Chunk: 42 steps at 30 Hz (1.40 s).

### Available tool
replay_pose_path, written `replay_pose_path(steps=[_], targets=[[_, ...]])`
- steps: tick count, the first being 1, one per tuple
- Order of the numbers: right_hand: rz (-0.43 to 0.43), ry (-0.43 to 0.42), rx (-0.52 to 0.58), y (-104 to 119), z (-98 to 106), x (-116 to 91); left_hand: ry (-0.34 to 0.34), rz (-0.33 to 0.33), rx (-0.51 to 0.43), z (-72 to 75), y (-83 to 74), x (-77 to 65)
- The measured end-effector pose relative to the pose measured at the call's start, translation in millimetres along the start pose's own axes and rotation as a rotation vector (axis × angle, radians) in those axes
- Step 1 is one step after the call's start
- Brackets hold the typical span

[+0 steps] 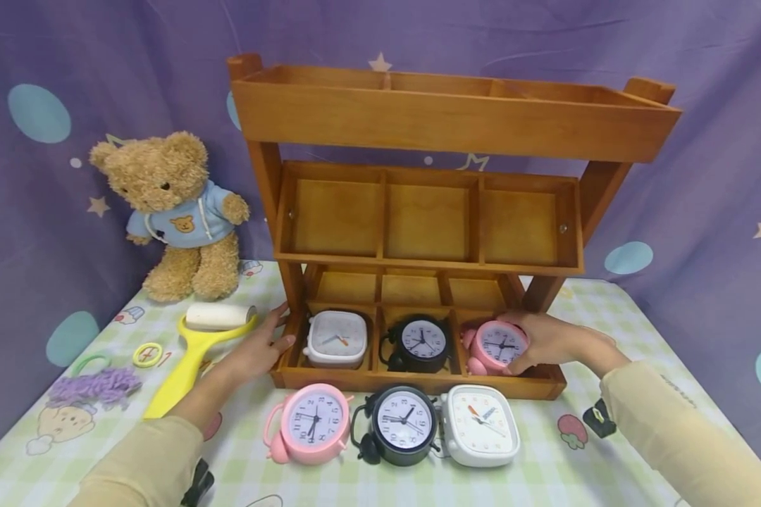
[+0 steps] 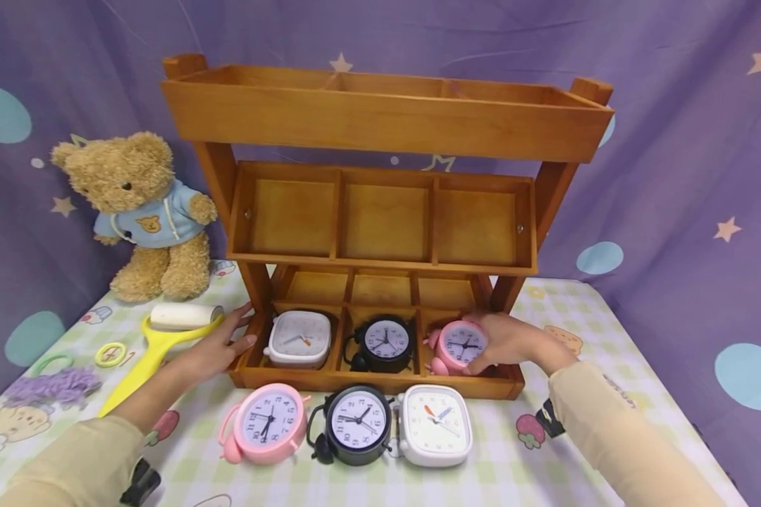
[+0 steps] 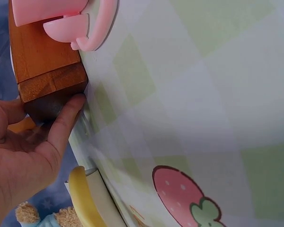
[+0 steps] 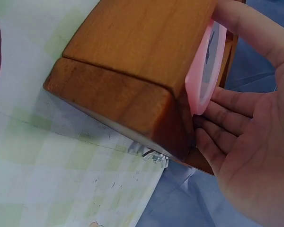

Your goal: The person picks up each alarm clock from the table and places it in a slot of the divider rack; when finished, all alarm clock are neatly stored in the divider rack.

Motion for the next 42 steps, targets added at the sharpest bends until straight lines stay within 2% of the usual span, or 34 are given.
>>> replay_pose_path(steps=[11,16,20,24,31,42], targets=[[0.016,0.012,-0.022,2.9,-2.9,-2.7,0.002,-0.007,0.001,-2.5,-1.7,-0.6],[0.013,-0.015,0.037,4.3,1.4,-6.2,0.004,-0.011,-0.003,-2.9,-2.8,-0.2],[0.039,-0.075,0.031,9.2,9.5,-10.6,0.006,-0.006,-0.002,-2.9,-3.0,-0.1],[0.074,-0.142,-0.022,17.0,18.0,-17.3,0.012,0.002,-0.01,-2.7,-3.4,-0.9],[0.131,-0.237,-0.013,34.8,27.1,-35.9,0.007,0.002,-0.023,-2.8,-2.7,-1.3],[0.144,-0.441,-0.013,44.6,23.0,-71.8,0.013,0.006,-0.033,-2.1,-1.9,-1.1]])
Point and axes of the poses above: each hand's wrist, its own x-axis towards the middle knuckle, its own z-axis out of the back of the hand, y = z × x, the point moved 8 cm from there along x, towards the middle knuckle, and after that the axes turned 2 degrees about -y, right-handed, at the moved point
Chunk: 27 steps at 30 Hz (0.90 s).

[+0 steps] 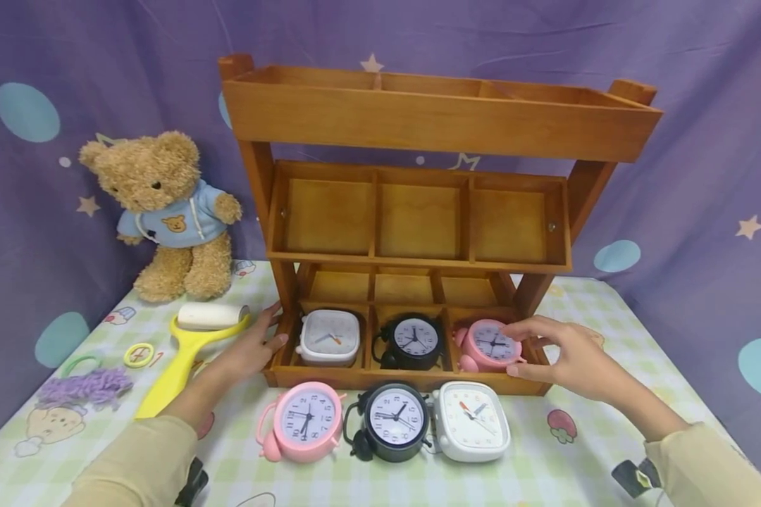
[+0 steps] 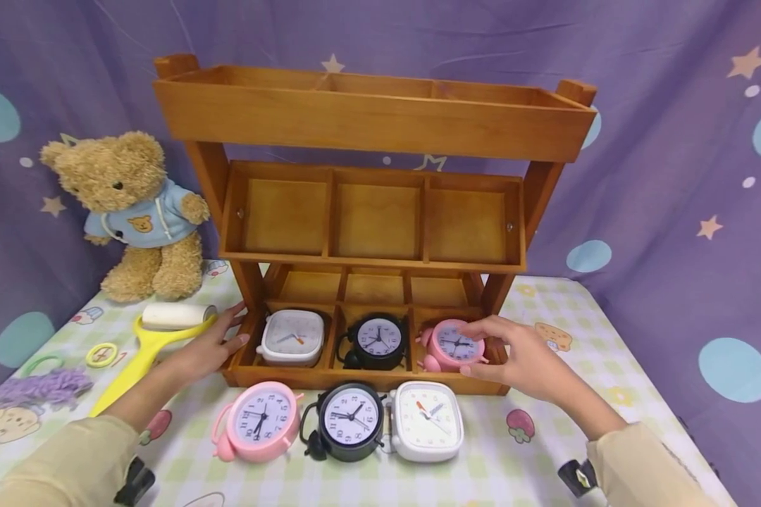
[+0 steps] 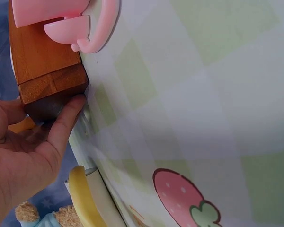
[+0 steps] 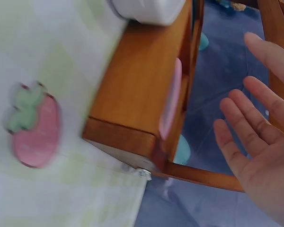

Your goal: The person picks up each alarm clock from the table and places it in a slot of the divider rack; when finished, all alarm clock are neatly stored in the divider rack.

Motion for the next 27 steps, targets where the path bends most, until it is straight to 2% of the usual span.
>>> replay_pose_path(steps=[9,17,27], targets=[[-0.032,-0.054,0.101,-1.1,-7.4,-28.1,0.01,0.016,0.002,-0.6,0.6,0.2],[-0.045,-0.038,0.18,-1.8,-21.2,-43.0,0.018,0.032,0.012,-0.4,3.4,0.5],[-0.035,0.009,0.22,0.2,-40.3,-52.0,0.017,0.02,-0.003,-1.1,1.7,1.2]])
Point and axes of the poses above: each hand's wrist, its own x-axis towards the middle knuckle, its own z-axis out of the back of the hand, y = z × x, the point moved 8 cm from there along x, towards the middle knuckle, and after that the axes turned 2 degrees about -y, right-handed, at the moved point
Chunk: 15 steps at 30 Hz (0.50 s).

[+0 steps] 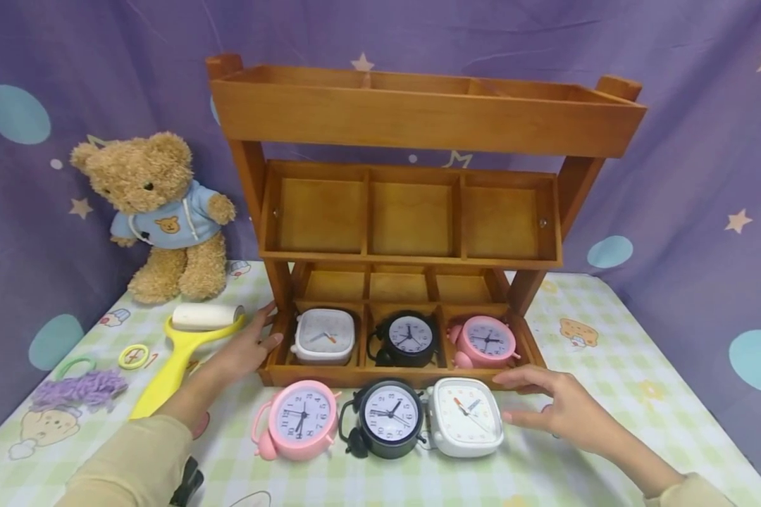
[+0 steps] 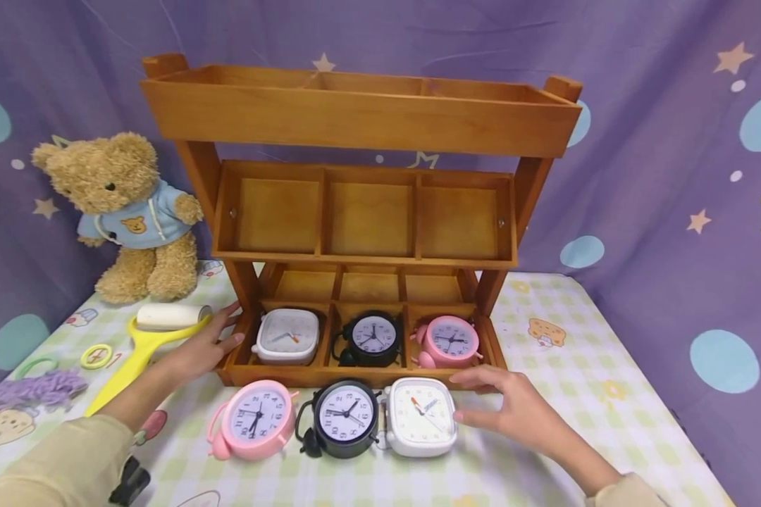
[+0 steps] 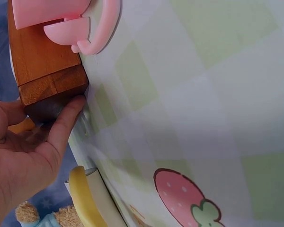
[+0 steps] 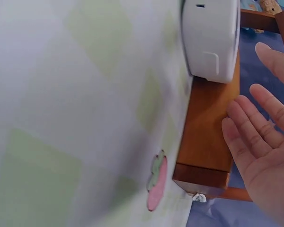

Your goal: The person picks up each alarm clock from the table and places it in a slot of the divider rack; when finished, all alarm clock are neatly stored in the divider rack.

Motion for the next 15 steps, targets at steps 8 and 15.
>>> replay_pose_path(steps=[8,15], targets=[[-0.049,0.15,0.046,-9.1,-18.5,-1.2,0.0,-0.007,0.007,0.7,1.2,0.6],[-0.114,0.242,0.132,-11.9,-28.3,-4.0,0.004,-0.004,0.031,1.3,0.4,-0.5]])
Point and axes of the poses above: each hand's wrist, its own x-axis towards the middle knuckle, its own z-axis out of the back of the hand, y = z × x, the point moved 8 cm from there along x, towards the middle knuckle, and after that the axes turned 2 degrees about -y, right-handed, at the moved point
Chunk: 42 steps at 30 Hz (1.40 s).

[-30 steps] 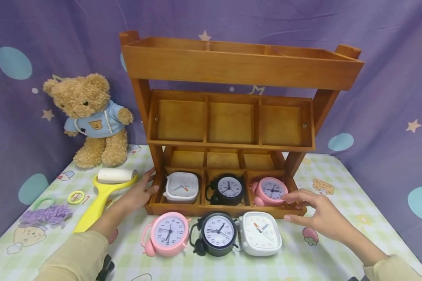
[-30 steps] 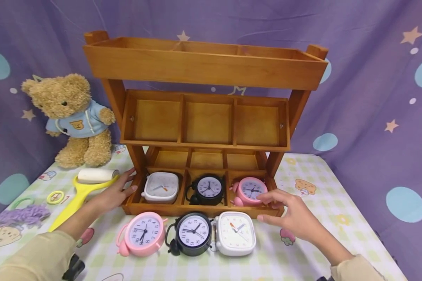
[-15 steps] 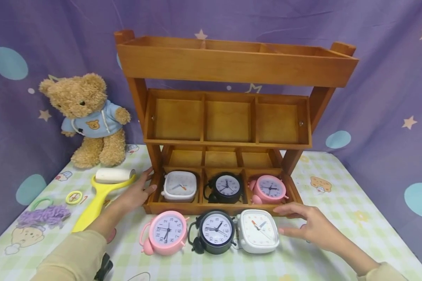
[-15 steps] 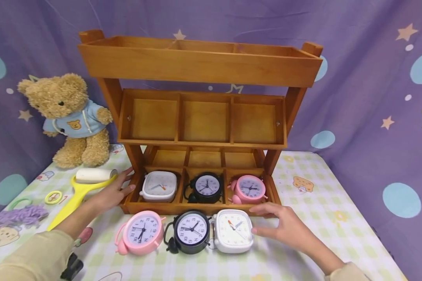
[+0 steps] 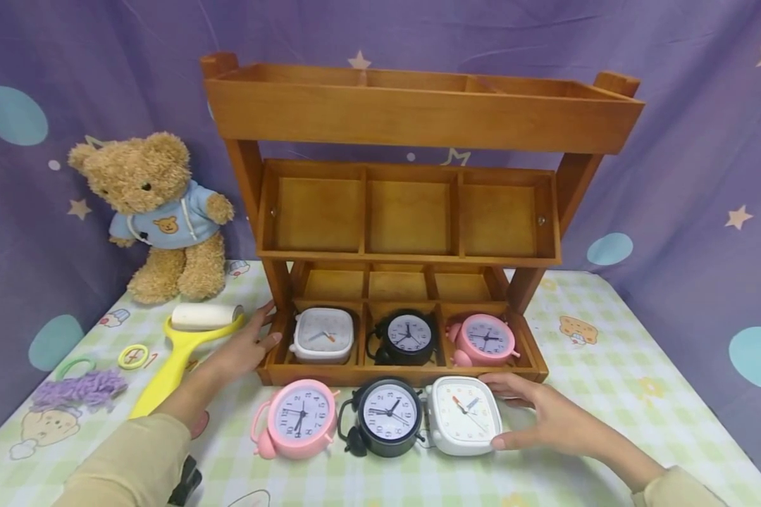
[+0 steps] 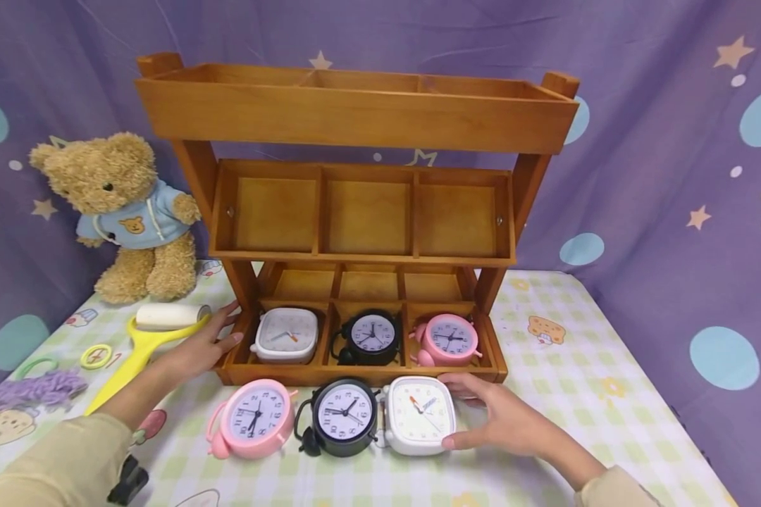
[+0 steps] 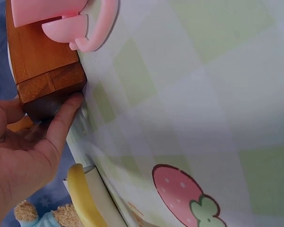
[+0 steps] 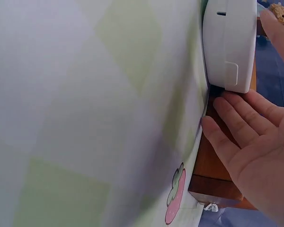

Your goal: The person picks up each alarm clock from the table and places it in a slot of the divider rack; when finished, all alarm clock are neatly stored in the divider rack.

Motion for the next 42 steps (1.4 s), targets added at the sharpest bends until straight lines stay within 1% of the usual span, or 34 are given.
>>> replay_pose_path(steps=[2,6,9,14,20,28,33,38,42], targets=[[-0.002,0.007,0.001,0.3,-1.1,0.0,0.0,0.005,0.006,0.1,0.1,-0.2],[-0.006,0.004,-0.033,0.6,-4.3,0.7,-0.003,0.006,0.003,-0.1,0.1,-0.2],[-0.005,-0.012,-0.081,0.7,-6.7,1.3,-0.005,-0.002,0.002,-0.3,-0.3,0.1],[-0.006,-0.022,-0.138,0.7,-8.1,1.2,0.003,0.008,0.001,-1.0,-0.4,0.3],[-0.004,0.0,-0.134,3.3,-10.3,0.0,0.009,0.016,-0.005,-1.6,-0.9,-0.1],[-0.001,-0.021,-0.192,5.3,-12.3,2.3,0.001,0.009,0.002,-0.9,-0.8,0.0],[0.019,-0.011,-0.19,6.3,-10.8,2.6,-0.001,0.005,0.009,-0.7,-0.4,0.9],[-0.002,0.021,-0.194,7.2,-11.1,3.1,-0.004,-0.002,0.008,-0.5,-0.4,0.7],[-0.013,0.03,-0.199,10.2,-13.8,5.6,-0.009,-0.01,0.002,-0.4,-0.7,0.5]])
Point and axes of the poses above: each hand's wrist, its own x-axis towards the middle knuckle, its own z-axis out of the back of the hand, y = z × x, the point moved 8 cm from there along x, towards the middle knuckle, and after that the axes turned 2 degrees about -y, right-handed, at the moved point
